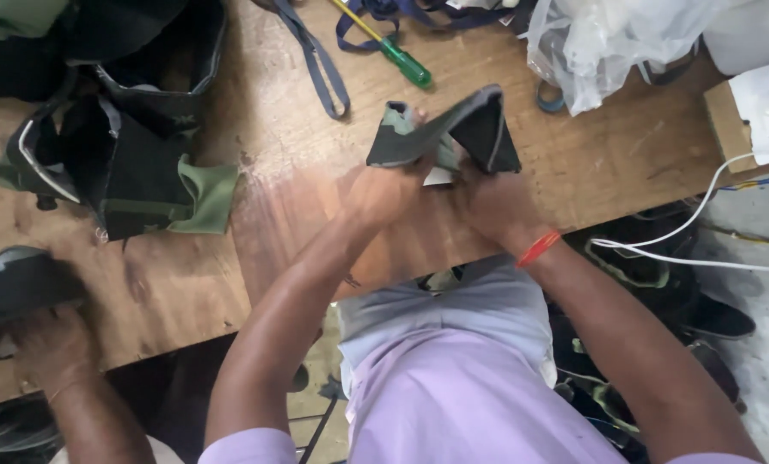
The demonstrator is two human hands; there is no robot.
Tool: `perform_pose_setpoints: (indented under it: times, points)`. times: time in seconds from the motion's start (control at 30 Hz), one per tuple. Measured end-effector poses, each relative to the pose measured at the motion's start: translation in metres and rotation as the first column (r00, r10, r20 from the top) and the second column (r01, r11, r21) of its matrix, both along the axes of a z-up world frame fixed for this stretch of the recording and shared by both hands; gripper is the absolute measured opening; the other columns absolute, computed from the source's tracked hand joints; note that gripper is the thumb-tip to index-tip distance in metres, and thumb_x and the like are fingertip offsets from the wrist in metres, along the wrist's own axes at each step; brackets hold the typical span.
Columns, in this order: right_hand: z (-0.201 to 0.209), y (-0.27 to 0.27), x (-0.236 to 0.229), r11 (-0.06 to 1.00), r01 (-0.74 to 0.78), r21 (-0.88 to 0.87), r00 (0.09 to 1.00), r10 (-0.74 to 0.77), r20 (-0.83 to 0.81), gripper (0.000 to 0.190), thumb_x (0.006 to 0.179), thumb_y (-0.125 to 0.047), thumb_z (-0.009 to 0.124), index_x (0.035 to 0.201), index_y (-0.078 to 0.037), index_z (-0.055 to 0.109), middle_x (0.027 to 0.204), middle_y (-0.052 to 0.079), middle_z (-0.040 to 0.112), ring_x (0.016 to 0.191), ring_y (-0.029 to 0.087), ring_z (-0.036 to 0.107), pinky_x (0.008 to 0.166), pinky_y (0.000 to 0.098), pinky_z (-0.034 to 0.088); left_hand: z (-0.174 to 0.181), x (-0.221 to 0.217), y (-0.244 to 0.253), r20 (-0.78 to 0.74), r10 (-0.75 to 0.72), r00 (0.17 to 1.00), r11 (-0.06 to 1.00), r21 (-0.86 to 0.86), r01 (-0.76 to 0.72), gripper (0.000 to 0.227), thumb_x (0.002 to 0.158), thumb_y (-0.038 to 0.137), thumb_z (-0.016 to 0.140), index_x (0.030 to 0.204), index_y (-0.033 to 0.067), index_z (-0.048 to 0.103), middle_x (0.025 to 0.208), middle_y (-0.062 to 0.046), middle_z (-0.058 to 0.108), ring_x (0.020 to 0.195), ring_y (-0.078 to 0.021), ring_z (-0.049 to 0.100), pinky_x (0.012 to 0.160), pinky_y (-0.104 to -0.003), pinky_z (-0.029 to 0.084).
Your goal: Assembling shoe components by manually inserting and aligning linings within the shoe uppers at a workbench.
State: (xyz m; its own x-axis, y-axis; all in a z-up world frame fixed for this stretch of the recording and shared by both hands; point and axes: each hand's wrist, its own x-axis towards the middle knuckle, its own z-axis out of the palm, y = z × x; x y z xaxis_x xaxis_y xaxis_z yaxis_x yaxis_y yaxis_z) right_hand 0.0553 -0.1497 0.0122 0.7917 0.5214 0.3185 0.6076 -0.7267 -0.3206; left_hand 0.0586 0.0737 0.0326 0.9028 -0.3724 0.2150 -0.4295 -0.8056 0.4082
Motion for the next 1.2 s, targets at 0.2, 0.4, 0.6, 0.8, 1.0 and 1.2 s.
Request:
perform_pose_setpoints:
  times: [0.2, 0.4, 0.6, 0.8, 1.0, 1.2]
  points:
    - [-0.04, -0.001, 0.004, 0.971, 0.085, -0.222, 0.979, -0.123, -0.165, 0.026, 0.099, -0.028, 0.06, 0.096, -0.005, 0.07, 0.071, 0.021, 0.069, 0.063, 0.041, 0.069, 0.057, 0.0539, 0.053, 0.012, -0.021, 0.005, -0.013, -0.255, 0.967, 0.96, -0.121, 0.252, 0.031, 0.092, 0.007, 0.06, 0.124, 0.0072, 0.062, 0.127, -0.019, 0.064, 0.118, -0.0395, 0.063, 0.098, -0.046, 0.052]
    - [0.029, 0.014, 0.009, 0.985, 0.083, -0.153, 0.982, -0.107, -0.156, 0.024, 0.09, -0.018, 0.061, 0.11, -0.012, 0.073, 0.073, 0.022, 0.07, 0.065, 0.044, 0.068, 0.056, 0.0578, 0.053, 0.015, -0.024, -0.033, 0.02, 0.08, 0.997, 0.991, -0.106, -0.078, 0.05, 0.083, 0.012, 0.064, 0.132, 0.0017, 0.058, 0.121, -0.023, 0.064, 0.112, -0.0433, 0.062, 0.096, -0.051, 0.049]
    - [0.021, 0.005, -0.003, 0.983, 0.159, 0.09, 0.984, -0.15, -0.096, 0.016, 0.093, -0.015, 0.064, 0.105, -0.011, 0.074, 0.082, 0.023, 0.069, 0.075, 0.046, 0.067, 0.063, 0.0559, 0.052, -0.011, -0.005, -0.053, 0.249, 0.312, 0.917, 0.95, -0.104, -0.295, 0.069, 0.083, 0.004, 0.065, 0.149, 0.003, 0.047, 0.129, -0.024, 0.063, 0.12, -0.0439, 0.061, 0.109, -0.055, 0.046]
    - [0.017, 0.009, -0.011, 0.957, 0.27, 0.103, 0.961, -0.261, -0.096, 0.015, 0.092, -0.019, 0.068, 0.103, -0.01, 0.075, 0.077, 0.024, 0.068, 0.069, 0.046, 0.065, 0.059, 0.0558, 0.05, 0.015, -0.003, -0.05, 0.195, 0.277, 0.941, 0.922, -0.329, -0.204, 0.087, 0.069, 0.002, 0.068, 0.151, -0.0047, 0.039, 0.138, -0.026, 0.058, 0.127, -0.0449, 0.057, 0.106, -0.054, 0.045]
    - [0.013, 0.001, -0.013, 0.948, 0.3, 0.107, 0.954, -0.295, -0.062, 0.017, 0.094, -0.022, 0.069, 0.106, -0.012, 0.077, 0.072, 0.022, 0.066, 0.063, 0.043, 0.065, 0.057, 0.0539, 0.05, -0.005, 0.019, -0.058, 0.295, 0.242, 0.924, 0.913, -0.391, -0.114, 0.082, 0.071, 0.003, 0.073, 0.146, 0.0018, 0.041, 0.142, -0.026, 0.055, 0.131, -0.046, 0.054, 0.109, -0.052, 0.045]
    - [0.01, -0.001, 0.004, 0.955, 0.283, 0.092, 0.959, -0.284, -0.005, 0.018, 0.094, -0.024, 0.071, 0.107, -0.015, 0.079, 0.07, 0.02, 0.066, 0.061, 0.043, 0.064, 0.053, 0.0523, 0.05, -0.039, 0.048, -0.065, 0.197, 0.371, 0.908, 0.854, -0.456, -0.25, 0.034, 0.087, 0.004, 0.068, 0.121, 0.0065, 0.063, 0.118, -0.021, 0.066, 0.113, -0.0409, 0.062, 0.099, -0.048, 0.05]
